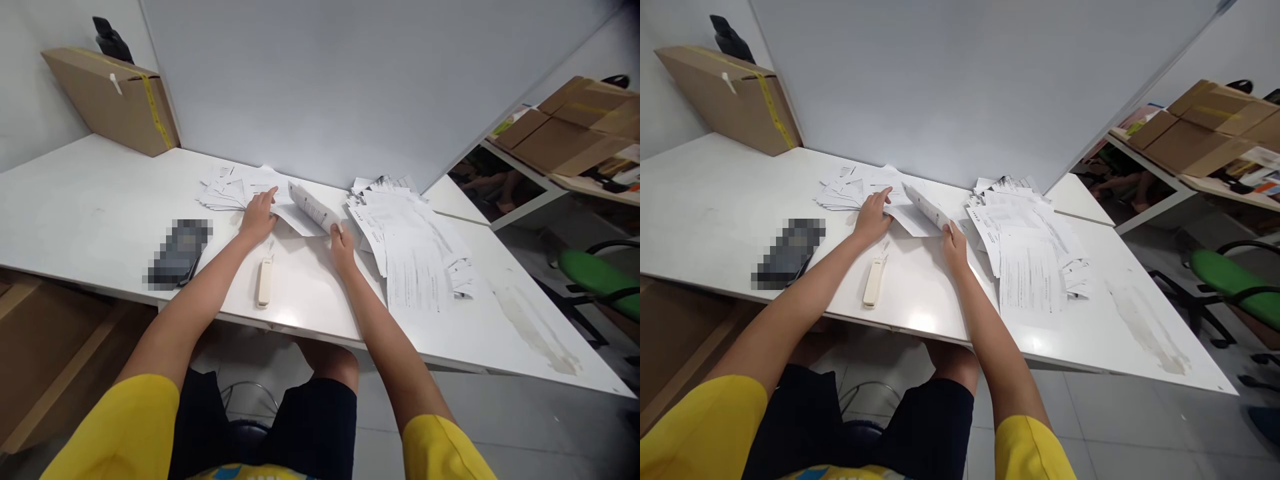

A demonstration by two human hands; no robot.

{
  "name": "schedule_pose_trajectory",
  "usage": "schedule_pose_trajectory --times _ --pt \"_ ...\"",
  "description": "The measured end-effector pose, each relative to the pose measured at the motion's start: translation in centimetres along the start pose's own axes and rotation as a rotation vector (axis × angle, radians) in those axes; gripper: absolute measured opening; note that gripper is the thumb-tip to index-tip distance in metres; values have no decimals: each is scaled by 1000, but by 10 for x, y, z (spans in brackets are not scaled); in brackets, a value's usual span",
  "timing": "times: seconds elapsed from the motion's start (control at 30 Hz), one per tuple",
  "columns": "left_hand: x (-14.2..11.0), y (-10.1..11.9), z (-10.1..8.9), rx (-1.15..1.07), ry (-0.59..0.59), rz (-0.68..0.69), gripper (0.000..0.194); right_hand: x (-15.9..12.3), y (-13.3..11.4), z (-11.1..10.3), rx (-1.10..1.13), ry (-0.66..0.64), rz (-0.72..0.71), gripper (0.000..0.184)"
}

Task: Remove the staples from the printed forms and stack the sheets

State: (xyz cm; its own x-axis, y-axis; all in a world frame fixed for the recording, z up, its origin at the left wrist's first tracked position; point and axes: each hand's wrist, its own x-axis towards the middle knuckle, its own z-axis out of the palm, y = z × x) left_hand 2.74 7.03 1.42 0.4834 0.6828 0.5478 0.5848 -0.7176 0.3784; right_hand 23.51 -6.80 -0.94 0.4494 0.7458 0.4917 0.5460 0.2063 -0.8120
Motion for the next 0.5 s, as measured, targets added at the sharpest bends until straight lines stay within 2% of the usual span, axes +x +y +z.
schedule_pose_trajectory --times 0.1,0.17,0.23,0.3,0.37,0.5 --pt "1 0 -2 57 -54 56 50 1 0 1 13 131 22 69" --pt "3 -6 -7 58 -38 70 44 2 0 1 17 200 30 72" --pt "6 -16 -15 30 63 0 39 3 1 1 11 261 43 74" --pt "8 -28 -23 22 200 -129 35 4 2 1 -10 300 69 75" --pt "8 -36 -25 44 255 -231 34 5 3 2 -37 301 92 76" --pt "3 -35 -17 22 54 -255 44 6 3 4 -89 254 71 76"
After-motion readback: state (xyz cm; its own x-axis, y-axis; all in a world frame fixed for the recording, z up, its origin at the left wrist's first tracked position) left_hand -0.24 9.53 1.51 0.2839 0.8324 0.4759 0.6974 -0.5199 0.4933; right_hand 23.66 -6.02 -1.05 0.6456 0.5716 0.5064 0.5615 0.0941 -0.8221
